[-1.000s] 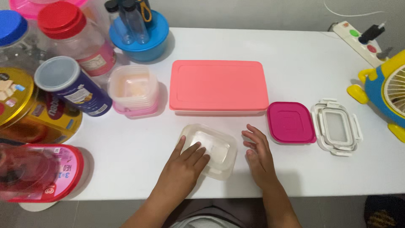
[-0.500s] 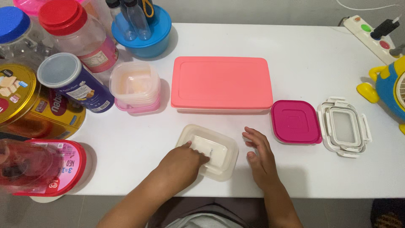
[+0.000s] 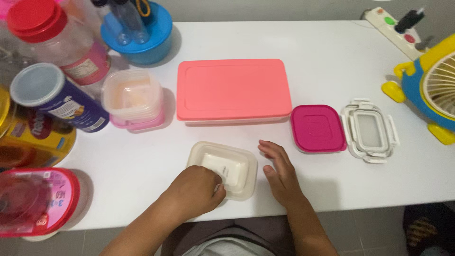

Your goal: The person opens stacked plastic containers on a table, removes lids, and reorganizes the containers and lids into separate stacks. The person handles multiple small and medium containers, separating lids from bases and arranging them neatly.

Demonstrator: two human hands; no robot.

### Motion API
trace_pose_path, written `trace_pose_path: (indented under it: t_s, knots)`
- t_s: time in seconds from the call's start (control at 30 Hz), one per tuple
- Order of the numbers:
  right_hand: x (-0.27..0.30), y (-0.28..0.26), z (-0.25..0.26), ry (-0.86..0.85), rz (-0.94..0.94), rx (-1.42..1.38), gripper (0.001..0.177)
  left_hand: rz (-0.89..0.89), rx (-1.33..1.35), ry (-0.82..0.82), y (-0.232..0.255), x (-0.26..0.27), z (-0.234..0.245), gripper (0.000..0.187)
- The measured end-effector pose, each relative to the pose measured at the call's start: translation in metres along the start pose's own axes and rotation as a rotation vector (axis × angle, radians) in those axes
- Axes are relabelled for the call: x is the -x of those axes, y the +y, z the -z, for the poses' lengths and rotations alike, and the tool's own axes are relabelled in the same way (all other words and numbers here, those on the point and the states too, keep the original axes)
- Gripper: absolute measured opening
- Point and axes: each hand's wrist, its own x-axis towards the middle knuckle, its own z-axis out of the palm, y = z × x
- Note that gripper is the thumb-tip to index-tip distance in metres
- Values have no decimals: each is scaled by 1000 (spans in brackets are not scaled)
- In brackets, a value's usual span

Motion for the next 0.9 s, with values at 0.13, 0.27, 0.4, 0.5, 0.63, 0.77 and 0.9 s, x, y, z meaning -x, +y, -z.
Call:
trace_pose_path:
  t_s: [0.13,0.27,0.4,0.5,0.63,0.77,0.9]
  knots:
    - [-1,-2,-1,-10,-37,82,42,-64,17,135,2,1,-5,34]
    - [3,0,0,30,-42,39,41,-98,-26,198,2,-1,-15,37]
    - [6,7,2,158,13,52,38,-269,22,444,-5,13,-23,42]
    - [9,13,10,291,37,74,35,-338,35,591,-17,28,-24,43]
    - [18,12,31,347,24,147,35,-193,5,674,-36,42,-21,51]
    - [20,1,33,238,-58,165,42,-97,-12,687,-48,43,-22,73]
    - [17,-16,13,-47,-148,139,56,-20,186,579,-50,42,-28,88]
